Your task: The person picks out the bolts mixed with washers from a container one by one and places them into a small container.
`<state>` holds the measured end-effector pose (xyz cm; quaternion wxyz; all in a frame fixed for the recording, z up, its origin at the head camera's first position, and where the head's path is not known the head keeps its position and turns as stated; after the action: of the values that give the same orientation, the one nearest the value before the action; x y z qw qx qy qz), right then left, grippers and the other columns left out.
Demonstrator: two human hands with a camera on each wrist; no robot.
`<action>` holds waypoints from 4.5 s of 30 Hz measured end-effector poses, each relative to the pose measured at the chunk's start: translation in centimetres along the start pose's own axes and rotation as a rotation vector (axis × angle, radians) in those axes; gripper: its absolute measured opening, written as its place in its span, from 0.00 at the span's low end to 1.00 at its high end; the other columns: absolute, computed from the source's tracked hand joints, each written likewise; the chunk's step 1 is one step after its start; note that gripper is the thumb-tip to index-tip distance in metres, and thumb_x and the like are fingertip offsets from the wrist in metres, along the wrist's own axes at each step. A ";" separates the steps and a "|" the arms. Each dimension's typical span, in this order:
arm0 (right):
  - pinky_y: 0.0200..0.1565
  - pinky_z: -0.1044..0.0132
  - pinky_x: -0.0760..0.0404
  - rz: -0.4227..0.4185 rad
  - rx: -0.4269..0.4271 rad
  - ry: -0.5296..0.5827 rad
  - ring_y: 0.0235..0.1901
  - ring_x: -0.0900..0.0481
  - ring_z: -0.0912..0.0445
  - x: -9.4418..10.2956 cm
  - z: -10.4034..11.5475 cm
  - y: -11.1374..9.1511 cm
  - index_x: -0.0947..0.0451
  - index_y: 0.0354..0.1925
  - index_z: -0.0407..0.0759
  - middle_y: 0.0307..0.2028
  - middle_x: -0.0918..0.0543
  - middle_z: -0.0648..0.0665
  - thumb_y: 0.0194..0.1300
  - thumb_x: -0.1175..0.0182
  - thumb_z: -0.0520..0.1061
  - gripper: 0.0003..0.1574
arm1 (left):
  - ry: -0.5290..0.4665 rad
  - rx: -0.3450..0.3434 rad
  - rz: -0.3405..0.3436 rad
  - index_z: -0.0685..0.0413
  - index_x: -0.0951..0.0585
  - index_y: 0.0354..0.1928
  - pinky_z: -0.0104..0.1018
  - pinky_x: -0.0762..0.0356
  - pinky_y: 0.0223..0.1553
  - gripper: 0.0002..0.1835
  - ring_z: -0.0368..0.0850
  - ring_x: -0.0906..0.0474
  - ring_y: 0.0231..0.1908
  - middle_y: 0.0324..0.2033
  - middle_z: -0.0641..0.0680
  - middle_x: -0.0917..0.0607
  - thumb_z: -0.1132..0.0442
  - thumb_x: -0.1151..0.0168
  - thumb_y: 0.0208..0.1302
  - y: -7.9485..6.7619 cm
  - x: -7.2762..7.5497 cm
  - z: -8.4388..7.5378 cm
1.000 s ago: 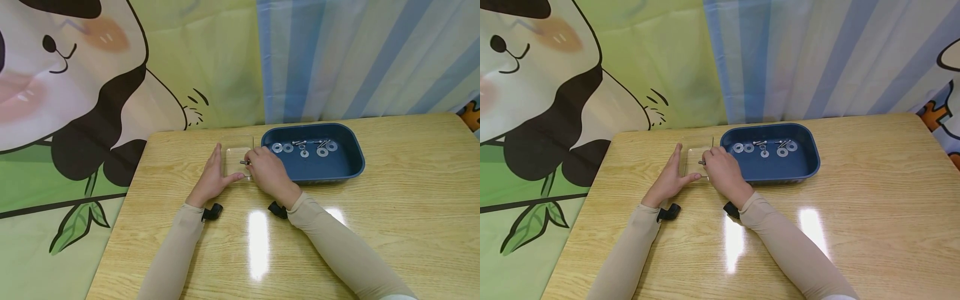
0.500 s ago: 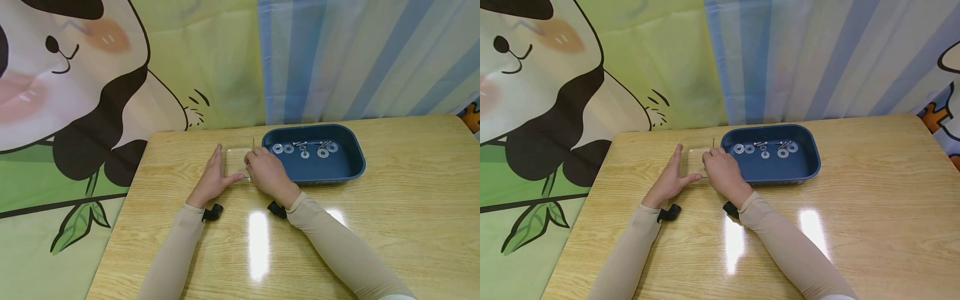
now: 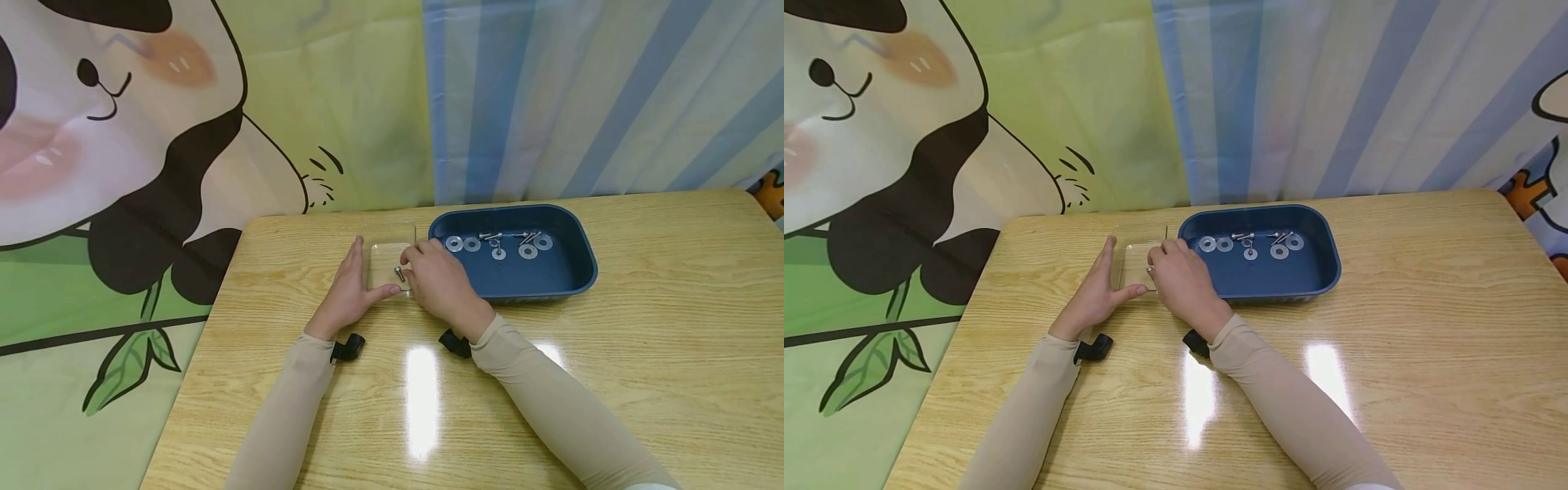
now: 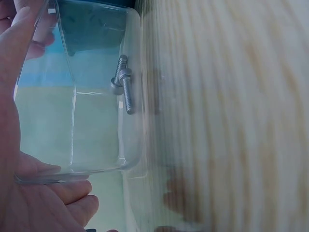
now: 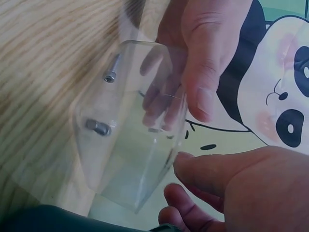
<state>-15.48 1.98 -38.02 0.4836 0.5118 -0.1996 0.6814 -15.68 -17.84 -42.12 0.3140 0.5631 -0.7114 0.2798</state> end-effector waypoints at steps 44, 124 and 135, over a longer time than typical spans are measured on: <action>0.41 0.52 0.22 -0.054 -0.143 0.098 0.45 0.26 0.45 3.3 -3.5 -2.7 0.20 0.53 0.39 0.48 0.21 0.38 0.72 0.37 0.45 0.16 | -0.016 0.011 0.002 0.52 0.66 0.81 0.56 0.53 0.74 0.69 0.55 0.62 0.78 0.80 0.57 0.61 0.28 0.33 0.54 -0.1 0.0 0.1; 0.50 0.39 0.25 0.190 -0.451 -0.009 0.48 0.24 0.34 4.1 -13.2 -2.6 0.21 0.50 0.29 0.48 0.21 0.27 0.72 0.41 0.45 0.19 | 0.002 -0.004 0.004 0.55 0.66 0.80 0.55 0.55 0.74 0.68 0.55 0.64 0.78 0.80 0.57 0.62 0.29 0.34 0.56 0.0 -0.1 0.1; 0.48 0.38 0.25 0.174 -0.475 -0.023 0.47 0.24 0.34 3.8 -13.3 -2.5 0.22 0.47 0.31 0.46 0.22 0.29 0.73 0.42 0.45 0.16 | 0.002 -0.005 0.009 0.55 0.66 0.80 0.56 0.55 0.74 0.68 0.55 0.64 0.78 0.80 0.59 0.61 0.29 0.34 0.56 -0.1 0.0 0.1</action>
<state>-20.06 15.05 -40.47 0.5276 0.3725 -0.4028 0.6485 -15.61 -17.88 -42.17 0.3150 0.5588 -0.7142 0.2799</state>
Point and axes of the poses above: each hand's wrist, its own y-axis towards the middle knuckle, its own x-axis out of the back of the hand, z = x × y, the point moved 1 cm from there along y, towards the middle knuckle
